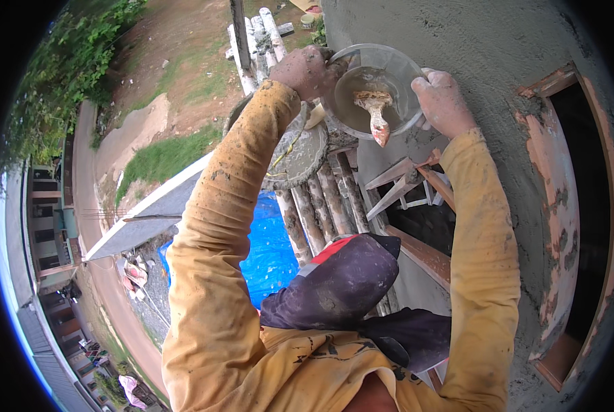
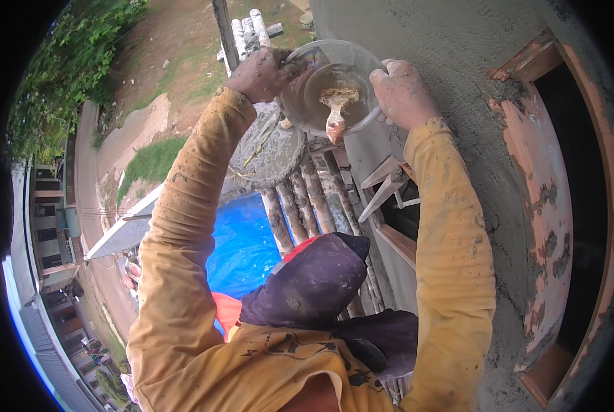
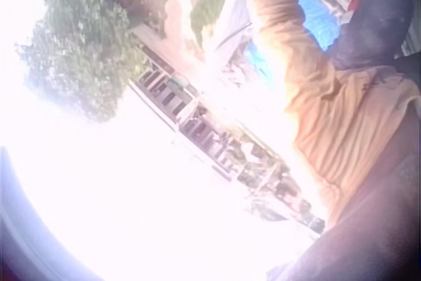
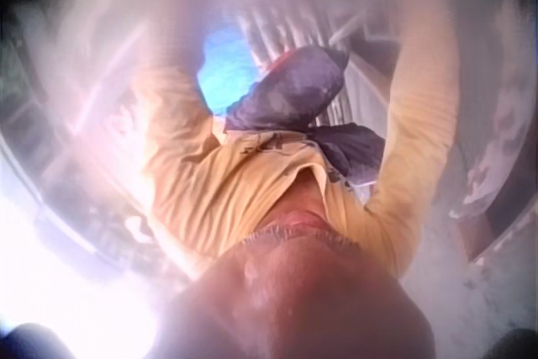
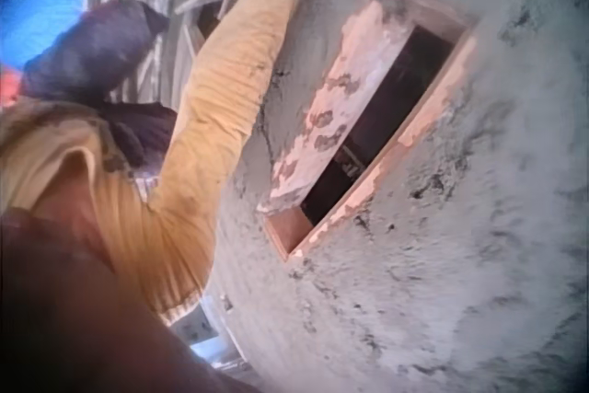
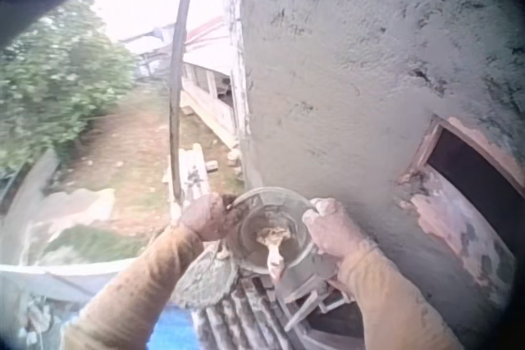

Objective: The person scoops wet cement from a bucket with a trowel and applies it to a vertical wall surface. They repeatedly smooth and level the cement with the trowel, working on a section of the wall near a window opening.

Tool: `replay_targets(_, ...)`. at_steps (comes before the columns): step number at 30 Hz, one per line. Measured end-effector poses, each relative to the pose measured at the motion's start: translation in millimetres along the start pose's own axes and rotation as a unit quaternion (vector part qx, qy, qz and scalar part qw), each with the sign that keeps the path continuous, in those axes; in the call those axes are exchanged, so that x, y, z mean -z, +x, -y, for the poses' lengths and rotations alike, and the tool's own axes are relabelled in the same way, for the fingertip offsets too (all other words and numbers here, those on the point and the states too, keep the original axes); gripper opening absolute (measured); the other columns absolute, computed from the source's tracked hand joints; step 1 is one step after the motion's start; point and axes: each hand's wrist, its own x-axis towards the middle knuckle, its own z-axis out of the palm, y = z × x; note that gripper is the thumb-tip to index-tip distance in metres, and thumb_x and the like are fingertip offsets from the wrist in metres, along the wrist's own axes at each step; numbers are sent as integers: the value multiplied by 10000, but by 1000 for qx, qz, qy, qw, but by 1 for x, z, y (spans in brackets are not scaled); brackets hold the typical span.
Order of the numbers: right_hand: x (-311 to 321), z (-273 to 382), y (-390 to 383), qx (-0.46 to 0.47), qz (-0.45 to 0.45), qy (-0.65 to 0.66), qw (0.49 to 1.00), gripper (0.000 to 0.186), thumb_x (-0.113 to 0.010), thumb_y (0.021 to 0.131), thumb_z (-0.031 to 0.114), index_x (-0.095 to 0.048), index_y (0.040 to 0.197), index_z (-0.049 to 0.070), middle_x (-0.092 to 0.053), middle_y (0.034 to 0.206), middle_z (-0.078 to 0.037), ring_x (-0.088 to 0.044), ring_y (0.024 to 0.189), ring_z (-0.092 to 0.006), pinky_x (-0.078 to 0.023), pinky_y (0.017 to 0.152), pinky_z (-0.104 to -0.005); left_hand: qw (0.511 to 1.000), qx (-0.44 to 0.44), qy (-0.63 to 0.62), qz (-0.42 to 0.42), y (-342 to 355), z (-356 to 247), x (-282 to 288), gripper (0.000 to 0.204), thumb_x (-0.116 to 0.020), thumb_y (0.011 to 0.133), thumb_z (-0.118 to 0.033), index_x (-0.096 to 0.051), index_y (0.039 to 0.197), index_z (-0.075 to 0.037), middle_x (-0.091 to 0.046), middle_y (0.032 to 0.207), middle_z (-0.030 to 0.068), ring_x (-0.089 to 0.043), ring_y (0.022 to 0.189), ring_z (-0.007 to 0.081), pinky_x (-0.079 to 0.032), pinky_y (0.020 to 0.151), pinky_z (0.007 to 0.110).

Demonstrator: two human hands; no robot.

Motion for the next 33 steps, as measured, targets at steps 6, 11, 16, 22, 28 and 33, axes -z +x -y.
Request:
replay_targets(6, -15, -3, 45, 148, -98, -28, 984, 571, -537, 851, 427, -538, 1173, -44, -629, 936, -162, -630, 682, -198, -507, 683, -312, 985, 10, 45, -168, -3, 23, 30, 291, -473, 893, -267, -630, 1000, -46, -618, 848, 231, -596, 785, 398, -468, 686, 449)
replay_targets(11, -39, -26, 12, 18, -3, 112, 993, 590, -523, 865, 450, -521, 1208, -31, -624, 997, -145, -621, 717, -162, -497, 643, -286, 940, 204, -4, -272, -26, 103, 26, 253, -527, 788, -277, -638, 943, -112, -636, 862, 155, -611, 793, 350, -485, 713, 466)
replay_targets(16, -64, -126, -19, -115, 20, 159, 980, 547, -466, 906, 454, -550, 1150, -28, -618, 935, -101, -601, 642, -136, -476, 557, -238, 920, 283, 82, -260, -43, 127, 24, 301, -475, 852, -333, -619, 1038, -145, -637, 873, 200, -608, 841, 382, -464, 721, 472)
replay_targets(22, -92, -192, -65, -206, 59, 175, 961, 561, -388, 933, 472, -565, 1114, -30, -608, 967, -104, -616, 616, -151, -489, 519, -223, 903, 340, 120, -235, -64, 169, 6, 315, -484, 846, -341, -566, 1114, -196, -654, 891, 162, -624, 825, 357, -472, 704, 464)
replay_targets(28, -99, -224, -95, -240, 51, 195, 950, 723, -294, 910, 575, -478, 1214, -54, -586, 1064, -183, -635, 689, -213, -516, 552, -270, 894, 325, 143, -273, -70, 186, -14, 335, -524, 823, -312, -567, 1135, -198, -661, 863, 133, -641, 780, 319, -484, 659, 431)
replay_targets(33, -105, -232, -106, -268, 31, 216, 938, 723, -269, 917, 577, -496, 1223, -38, -596, 1080, -179, -633, 692, -188, -508, 577, -257, 893, 294, 183, -286, -76, 203, -22, 414, -536, 816, -293, -534, 1222, -211, -663, 910, 99, -647, 760, 292, -486, 643, 407)
